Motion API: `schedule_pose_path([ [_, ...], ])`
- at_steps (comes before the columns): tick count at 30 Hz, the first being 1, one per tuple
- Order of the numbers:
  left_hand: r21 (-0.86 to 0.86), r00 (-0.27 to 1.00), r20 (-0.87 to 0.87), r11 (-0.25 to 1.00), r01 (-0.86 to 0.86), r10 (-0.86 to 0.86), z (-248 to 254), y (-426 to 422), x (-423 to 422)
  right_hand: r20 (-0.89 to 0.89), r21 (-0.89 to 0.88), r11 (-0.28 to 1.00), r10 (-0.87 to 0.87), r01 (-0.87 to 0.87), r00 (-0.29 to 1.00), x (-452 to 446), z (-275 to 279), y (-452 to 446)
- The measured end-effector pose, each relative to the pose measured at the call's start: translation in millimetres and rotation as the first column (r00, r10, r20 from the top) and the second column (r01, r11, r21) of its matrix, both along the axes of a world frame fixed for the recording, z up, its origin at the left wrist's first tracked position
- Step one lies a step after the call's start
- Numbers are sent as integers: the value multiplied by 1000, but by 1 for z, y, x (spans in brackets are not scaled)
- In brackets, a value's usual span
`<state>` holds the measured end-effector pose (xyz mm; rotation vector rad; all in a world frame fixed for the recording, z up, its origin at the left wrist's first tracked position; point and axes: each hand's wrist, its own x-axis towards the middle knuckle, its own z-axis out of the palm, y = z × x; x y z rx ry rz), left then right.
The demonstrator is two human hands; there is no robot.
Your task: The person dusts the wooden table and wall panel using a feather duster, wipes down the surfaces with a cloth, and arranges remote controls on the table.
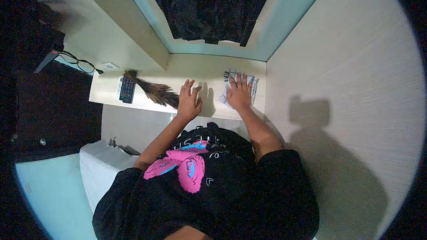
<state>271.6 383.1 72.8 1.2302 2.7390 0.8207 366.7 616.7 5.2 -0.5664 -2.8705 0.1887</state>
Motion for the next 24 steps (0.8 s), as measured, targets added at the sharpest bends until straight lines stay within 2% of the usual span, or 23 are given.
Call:
schedule_pose_path([
  [19, -23, 1000, 9, 1000, -3, 3, -9, 0, -2, 35, -69, 998, -10, 13, 999, -2, -2, 1],
  [24, -44, 1000, 23, 999, -2, 3, -5, 0, -2, 15, -36, 999, -12, 13, 1000, -2, -1, 1],
])
